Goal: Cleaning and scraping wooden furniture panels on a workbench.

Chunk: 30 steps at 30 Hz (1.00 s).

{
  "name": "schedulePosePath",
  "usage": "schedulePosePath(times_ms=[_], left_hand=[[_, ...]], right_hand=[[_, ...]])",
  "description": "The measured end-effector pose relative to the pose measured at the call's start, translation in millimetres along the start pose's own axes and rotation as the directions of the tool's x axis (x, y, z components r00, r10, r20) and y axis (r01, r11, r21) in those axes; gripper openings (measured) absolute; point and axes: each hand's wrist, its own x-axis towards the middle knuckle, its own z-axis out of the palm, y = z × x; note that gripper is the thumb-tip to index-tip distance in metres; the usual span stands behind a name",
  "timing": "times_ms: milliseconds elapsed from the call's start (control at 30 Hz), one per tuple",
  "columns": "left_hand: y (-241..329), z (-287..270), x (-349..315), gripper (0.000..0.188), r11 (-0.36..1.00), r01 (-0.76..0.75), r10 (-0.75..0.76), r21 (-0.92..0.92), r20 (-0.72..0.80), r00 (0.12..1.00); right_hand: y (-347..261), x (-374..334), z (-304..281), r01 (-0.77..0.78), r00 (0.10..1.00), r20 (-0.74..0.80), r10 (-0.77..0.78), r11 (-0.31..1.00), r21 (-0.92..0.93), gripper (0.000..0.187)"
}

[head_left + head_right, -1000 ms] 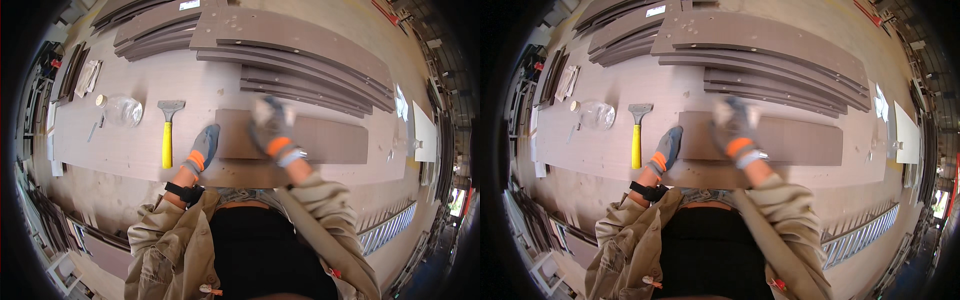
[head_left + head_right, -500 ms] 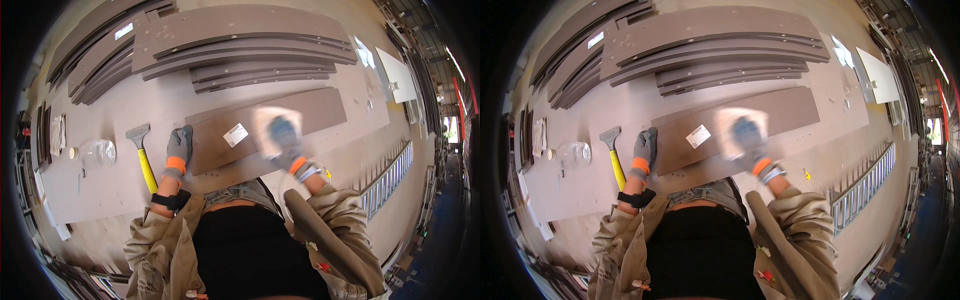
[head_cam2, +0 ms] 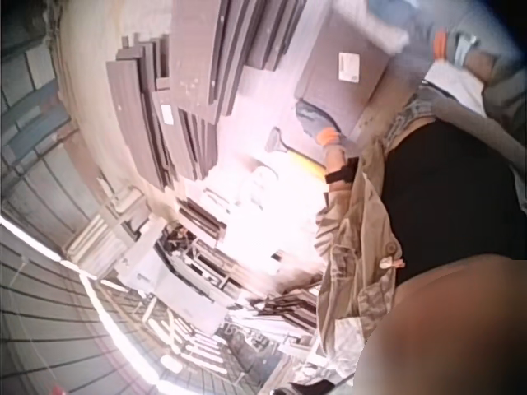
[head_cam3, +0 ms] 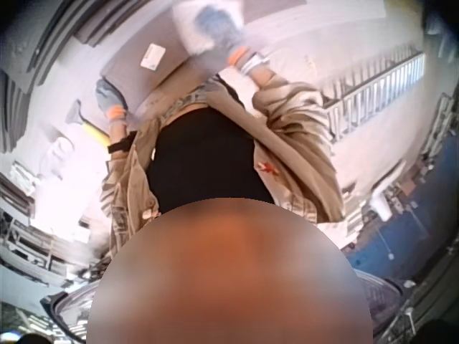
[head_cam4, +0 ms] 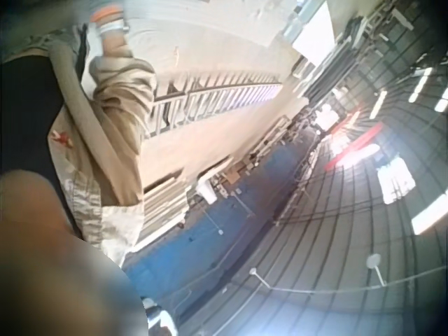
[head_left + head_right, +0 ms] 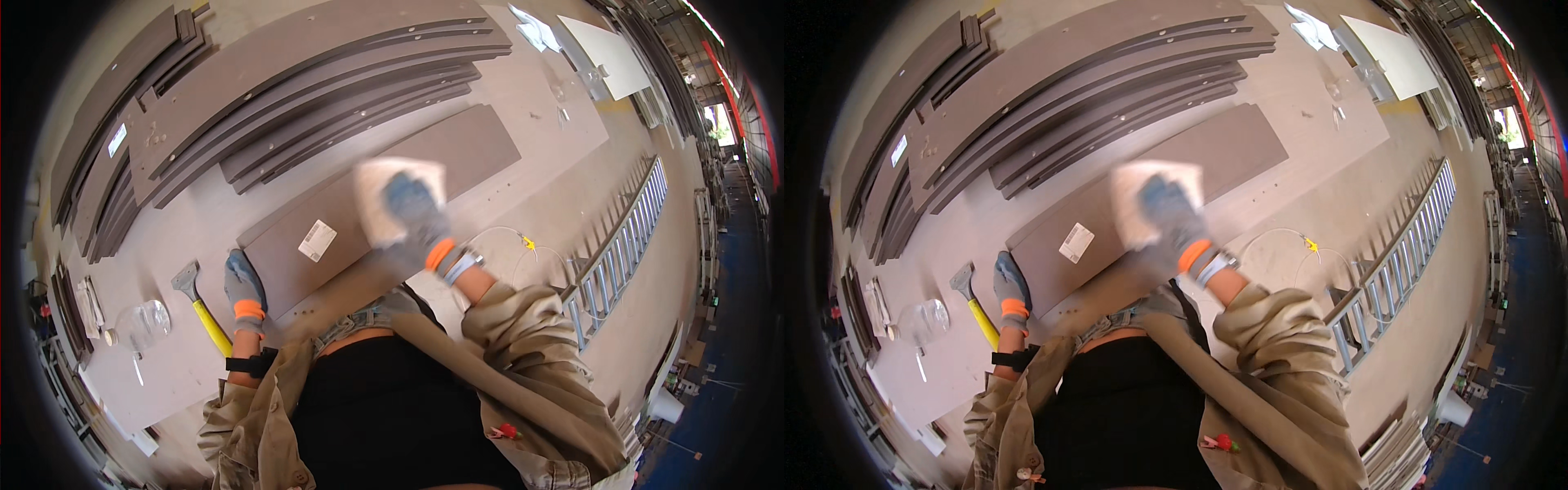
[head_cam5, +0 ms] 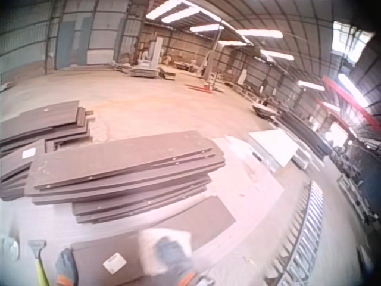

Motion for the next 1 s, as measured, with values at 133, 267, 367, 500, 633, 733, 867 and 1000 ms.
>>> schedulePosePath(times_ms=[133, 267, 367, 500, 633, 733, 867, 1000], left_hand=[[-19.8, 4.9, 1.4, 0.045, 0.999, -0.032, 0.032, -0.016, -0.029, 0.999], [-2.2, 10.7, 8.1, 0.046, 0.996, 0.09, -0.09, 0.014, -0.025, 0.996], [-40.7, -0.3, 8.7, 0.052, 0.999, 0.018, -0.019, -0.028, -0.008, 1.0], [-53.1, -3.6, 11.6, 0.055, 0.998, 0.06, -0.06, 0.017, 0.004, 0.998], [-47.4, -0.4, 13.5, 0.055, 0.988, 0.15, -0.147, -0.042, 0.054, 0.988], [-47.3, 5.5, 11.7, 0.054, 0.993, 0.113, -0.114, -0.035, -0.018, 0.993], [-40.9, 10.9, 9.3, 0.051, 0.972, 0.132, -0.152, -0.193, -0.097, 0.984], [-35.9, -2.6, 13.0, 0.053, 0.978, 0.155, -0.149, -0.138, 0.052, 0.987]], right_hand=[[113.1, 4.2, 19.0, -0.385, 0.849, -0.288, 0.442, 0.892, 0.235, 0.064], [49.2, 28.8, 22.2, 0.007, 0.9, -0.235, 0.367, 0.526, 0.851, 0.068], [1.9, 33.4, -39.8, 0.101, 0.957, -0.288, 0.034, 0.892, 0.441, 0.065], [58.9, 59.9, -10.3, -0.046, 0.988, -0.118, 0.096, 0.929, 0.368, 0.066], [178.7, 48.3, 44.2, -0.388, 0.904, -0.017, 0.427, 0.836, 0.388, 0.067], [194.4, 22.5, 57.7, -0.46, 0.827, -0.128, 0.548, 0.789, 0.406, 0.068], [104.5, 7.5, 9.0, -0.351, 0.847, -0.202, 0.492, 0.802, 0.483, 0.061], [9.7, -10.5, 11.5, 0.194, 0.961, -0.263, -0.086, 0.888, 0.417, 0.068]])
